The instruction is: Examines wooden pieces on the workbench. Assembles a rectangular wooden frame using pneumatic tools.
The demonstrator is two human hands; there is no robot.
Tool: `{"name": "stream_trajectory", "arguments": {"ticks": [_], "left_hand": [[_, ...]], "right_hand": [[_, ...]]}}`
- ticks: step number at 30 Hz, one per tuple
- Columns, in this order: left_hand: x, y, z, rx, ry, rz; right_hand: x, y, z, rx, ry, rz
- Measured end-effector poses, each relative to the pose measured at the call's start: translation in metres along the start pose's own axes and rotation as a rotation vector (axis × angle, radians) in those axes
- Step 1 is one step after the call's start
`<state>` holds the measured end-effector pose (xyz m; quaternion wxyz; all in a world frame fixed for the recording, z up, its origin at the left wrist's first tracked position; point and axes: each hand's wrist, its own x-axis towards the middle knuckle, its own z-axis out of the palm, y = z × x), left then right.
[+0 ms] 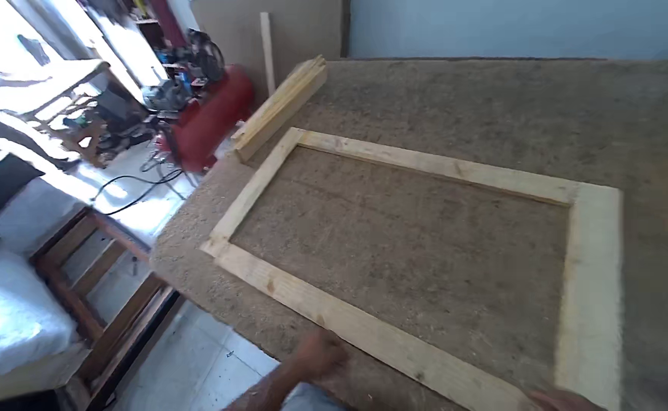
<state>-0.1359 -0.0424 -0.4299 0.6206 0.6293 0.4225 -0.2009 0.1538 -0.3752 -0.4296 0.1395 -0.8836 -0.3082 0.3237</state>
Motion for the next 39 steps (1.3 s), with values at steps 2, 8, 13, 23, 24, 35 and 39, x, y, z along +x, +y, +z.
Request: {"name": "stream_trajectory", "arguments": {"ticks": [2, 8, 13, 23, 24, 35, 39], "left_hand": [[-0.009, -0.003, -0.031, 0.367, 0.194, 0.163], [0.048, -0.051, -0.139, 1.061, 0.366, 0.405], [0.082, -0.063, -0.193, 1.257, 0.366, 0.397], [0.088, -0.064, -0.212, 1.262, 0.398, 0.502], [0.086, -0.062, -0.212, 1.245, 0.394, 0.506], [0.079, -0.059, -0.21, 1.172, 0.399, 0.474], [0.073, -0.051, -0.206, 1.135, 0.371, 0.458]], "right_hand": [[-0.008, 0.003, 0.016, -0.038, 0.044, -0.059], [-0.026, 0.024, 0.035, -0.223, 0.007, 0.173], [-0.023, 0.059, 0.052, -0.258, 0.101, 0.176], [-0.027, 0.067, 0.055, -0.262, 0.181, 0.083], [-0.026, 0.067, 0.054, -0.269, 0.174, 0.084], [-0.027, 0.068, 0.06, -0.212, 0.216, 0.123], [-0.034, 0.081, 0.073, -0.158, 0.303, 0.367]]}}
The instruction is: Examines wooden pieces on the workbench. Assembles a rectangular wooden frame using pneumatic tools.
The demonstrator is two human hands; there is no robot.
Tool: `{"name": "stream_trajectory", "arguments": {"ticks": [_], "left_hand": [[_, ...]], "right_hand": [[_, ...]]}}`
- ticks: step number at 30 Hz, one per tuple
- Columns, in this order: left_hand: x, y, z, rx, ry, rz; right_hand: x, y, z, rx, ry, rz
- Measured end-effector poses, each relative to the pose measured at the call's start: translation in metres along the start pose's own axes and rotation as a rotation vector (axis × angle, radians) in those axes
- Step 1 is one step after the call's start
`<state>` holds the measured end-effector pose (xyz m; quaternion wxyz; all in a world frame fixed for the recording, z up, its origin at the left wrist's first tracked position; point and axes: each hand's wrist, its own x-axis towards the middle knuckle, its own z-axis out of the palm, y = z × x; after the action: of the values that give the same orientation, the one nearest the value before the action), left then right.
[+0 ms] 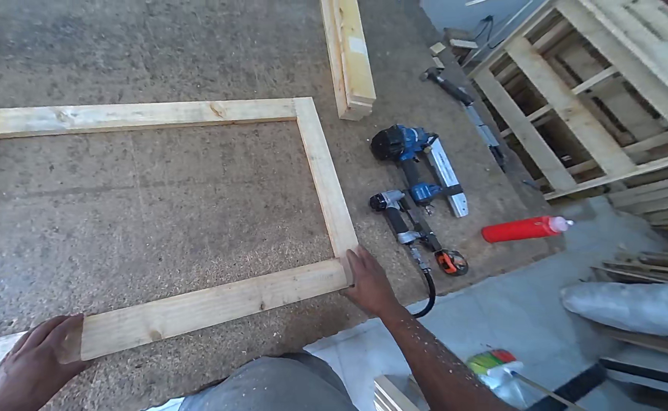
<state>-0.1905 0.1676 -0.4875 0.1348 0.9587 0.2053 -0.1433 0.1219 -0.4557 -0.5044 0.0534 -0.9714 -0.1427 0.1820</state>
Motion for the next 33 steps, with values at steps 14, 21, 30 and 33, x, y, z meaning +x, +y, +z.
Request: {"name": "stream_trajectory", "arguments": {"ticks": [14, 21, 30, 33], "left_hand": [[0.003, 0.018, -0.015, -0.008, -0.137, -0.114], [0.005, 0.011, -0.007, 0.031, -0.108, -0.104], [0.005, 0.008, -0.001, 0.067, -0.081, -0.093], [0.008, 0.019, 0.0, 0.058, -0.069, -0.057]], "right_hand": [[0.023, -0.013, -0.029, 0.404, 0.051, 0.315], [0.075, -0.04, -0.03, 0.284, -0.016, 0.528], [0.077, -0.018, -0.013, 0.294, 0.076, 0.36], [0.074, -0.008, -0.016, 0.315, 0.054, 0.329]]}}
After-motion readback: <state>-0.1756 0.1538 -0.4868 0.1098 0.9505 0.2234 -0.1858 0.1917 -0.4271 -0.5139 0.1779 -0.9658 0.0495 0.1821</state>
